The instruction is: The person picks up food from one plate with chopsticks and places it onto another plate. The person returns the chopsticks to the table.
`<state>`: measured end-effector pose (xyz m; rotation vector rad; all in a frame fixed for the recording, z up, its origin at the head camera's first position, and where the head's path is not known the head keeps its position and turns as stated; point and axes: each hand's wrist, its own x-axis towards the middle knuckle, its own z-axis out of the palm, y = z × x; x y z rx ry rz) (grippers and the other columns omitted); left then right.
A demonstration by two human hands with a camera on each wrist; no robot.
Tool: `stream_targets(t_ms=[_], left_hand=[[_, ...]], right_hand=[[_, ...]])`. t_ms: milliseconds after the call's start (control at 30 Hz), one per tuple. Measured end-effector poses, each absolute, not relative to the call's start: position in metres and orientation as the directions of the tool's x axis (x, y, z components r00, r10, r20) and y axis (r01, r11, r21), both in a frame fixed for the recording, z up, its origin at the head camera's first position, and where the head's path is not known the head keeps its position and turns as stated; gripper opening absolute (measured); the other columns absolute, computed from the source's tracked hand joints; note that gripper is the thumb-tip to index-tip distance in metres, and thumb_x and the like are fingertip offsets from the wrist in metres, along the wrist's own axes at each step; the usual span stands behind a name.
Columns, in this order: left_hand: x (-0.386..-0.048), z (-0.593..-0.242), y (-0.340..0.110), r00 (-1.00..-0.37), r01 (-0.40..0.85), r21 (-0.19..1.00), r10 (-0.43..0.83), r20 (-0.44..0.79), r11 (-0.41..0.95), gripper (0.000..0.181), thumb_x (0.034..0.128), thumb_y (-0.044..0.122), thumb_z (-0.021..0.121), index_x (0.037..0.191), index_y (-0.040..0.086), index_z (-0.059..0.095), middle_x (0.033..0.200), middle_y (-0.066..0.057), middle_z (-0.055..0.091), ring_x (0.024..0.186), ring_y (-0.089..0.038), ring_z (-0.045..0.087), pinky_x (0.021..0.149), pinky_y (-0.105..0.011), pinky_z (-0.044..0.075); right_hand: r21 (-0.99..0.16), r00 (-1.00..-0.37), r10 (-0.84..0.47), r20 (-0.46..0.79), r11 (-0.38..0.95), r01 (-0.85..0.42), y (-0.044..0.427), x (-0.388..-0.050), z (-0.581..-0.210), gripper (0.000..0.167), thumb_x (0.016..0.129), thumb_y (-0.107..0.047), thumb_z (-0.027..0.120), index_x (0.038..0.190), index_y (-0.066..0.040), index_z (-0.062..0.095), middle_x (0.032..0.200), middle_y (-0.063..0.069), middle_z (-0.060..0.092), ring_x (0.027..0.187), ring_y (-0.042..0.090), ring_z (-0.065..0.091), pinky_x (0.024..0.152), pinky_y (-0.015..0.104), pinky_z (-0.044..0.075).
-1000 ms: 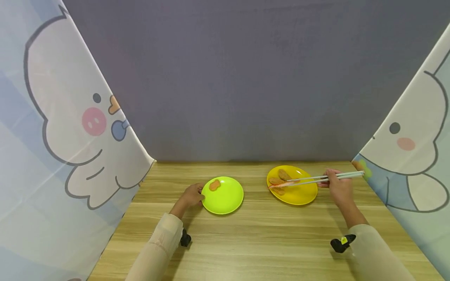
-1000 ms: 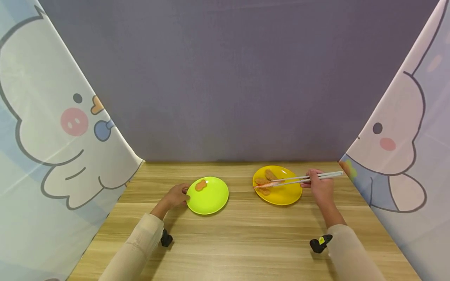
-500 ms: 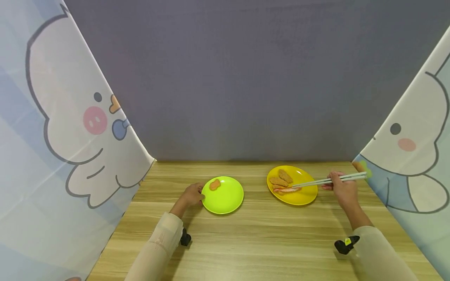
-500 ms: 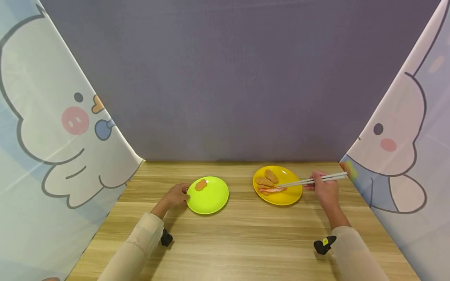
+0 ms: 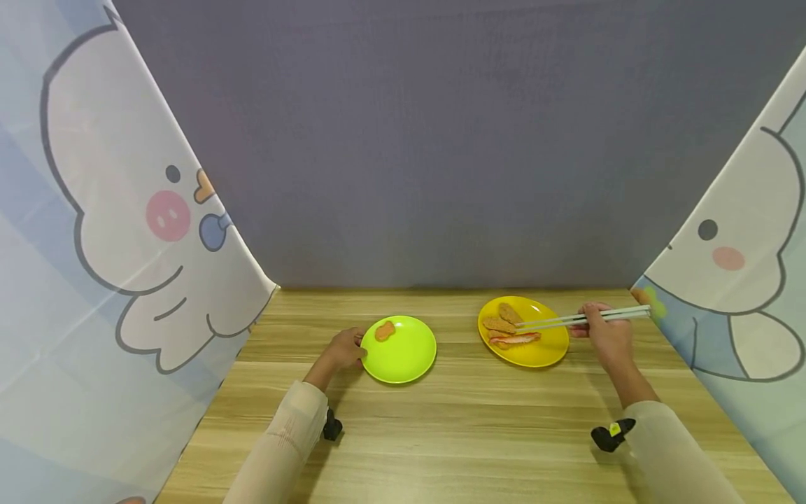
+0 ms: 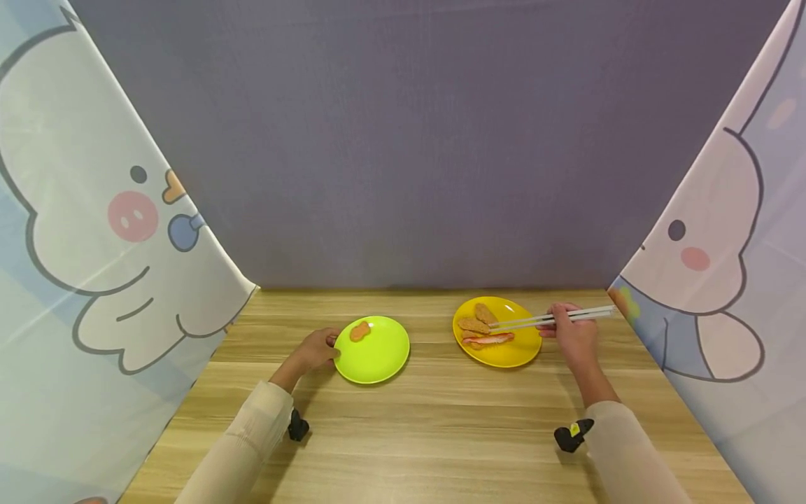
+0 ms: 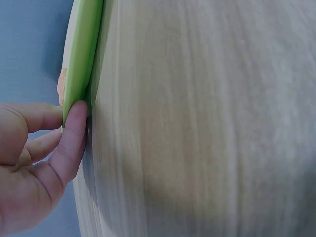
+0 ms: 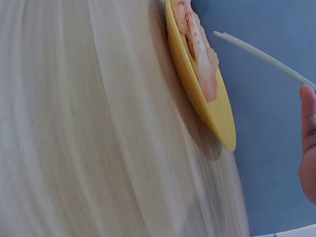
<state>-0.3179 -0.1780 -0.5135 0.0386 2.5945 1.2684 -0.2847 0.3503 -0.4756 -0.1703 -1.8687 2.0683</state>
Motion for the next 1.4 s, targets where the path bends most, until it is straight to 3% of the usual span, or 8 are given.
stream_targets(t_ms=[300, 733, 1033, 1200, 1400], left_hand=[[-0.317, -0.513, -0.178, -0.971, -0.075, 0.777, 0.133, -0.201, 0.625, 0.050, 0.0884, -0.004, 0.065, 0.138, -0.002, 0.057, 0.117, -0.020, 0.067, 0.090, -0.023, 0.070, 0.070, -0.032, 0.064], [-0.317, -0.514, -0.178, -0.971, -0.056, 0.769, 0.144, -0.190, 0.637, 0.051, 0.0884, -0.004, 0.066, 0.138, -0.004, 0.056, 0.118, -0.021, 0.069, 0.090, -0.023, 0.071, 0.071, -0.033, 0.064], [-0.316, -0.513, -0.179, -0.970, -0.059, 0.768, 0.147, -0.196, 0.638, 0.051, 0.0889, -0.004, 0.065, 0.139, -0.004, 0.055, 0.119, -0.021, 0.068, 0.092, -0.023, 0.071, 0.071, -0.033, 0.064], [-0.317, -0.513, -0.179, -0.970, -0.057, 0.761, 0.143, -0.195, 0.646, 0.051, 0.0883, -0.004, 0.065, 0.139, -0.003, 0.056, 0.120, -0.021, 0.068, 0.092, -0.023, 0.071, 0.071, -0.033, 0.064], [-0.317, -0.513, -0.178, -0.972, -0.051, 0.763, 0.144, -0.187, 0.644, 0.051, 0.0874, -0.004, 0.065, 0.137, -0.003, 0.056, 0.119, -0.021, 0.068, 0.091, -0.023, 0.071, 0.071, -0.033, 0.064]], right_hand=[[-0.981, -0.947, 0.282, 0.151, -0.071, -0.178, 0.331, -0.290, -0.469, 0.025, 0.104, -0.011, 0.054, 0.084, -0.012, 0.069, 0.074, -0.001, 0.073, 0.060, 0.011, 0.074, 0.053, 0.026, 0.060], [-0.982, -0.958, 0.219, 0.187, 0.010, -0.189, 0.298, -0.304, -0.468, 0.023, 0.104, -0.023, 0.056, 0.090, -0.010, 0.068, 0.079, -0.001, 0.072, 0.063, 0.010, 0.074, 0.055, 0.028, 0.061], [-0.989, -0.971, 0.187, 0.149, 0.035, -0.145, 0.261, -0.312, -0.468, 0.040, 0.105, -0.024, 0.056, 0.108, 0.015, 0.058, 0.074, -0.003, 0.069, 0.058, 0.011, 0.072, 0.052, 0.029, 0.061], [-0.987, -0.973, 0.167, 0.158, 0.021, -0.157, 0.239, -0.314, -0.466, 0.042, 0.104, -0.024, 0.057, 0.109, 0.018, 0.057, 0.076, 0.003, 0.071, 0.055, 0.010, 0.071, 0.051, 0.028, 0.060], [-0.987, -0.977, 0.137, 0.162, 0.040, -0.158, 0.218, -0.318, -0.464, 0.043, 0.104, -0.027, 0.058, 0.109, 0.016, 0.060, 0.074, 0.001, 0.072, 0.057, 0.010, 0.072, 0.053, 0.029, 0.061]])
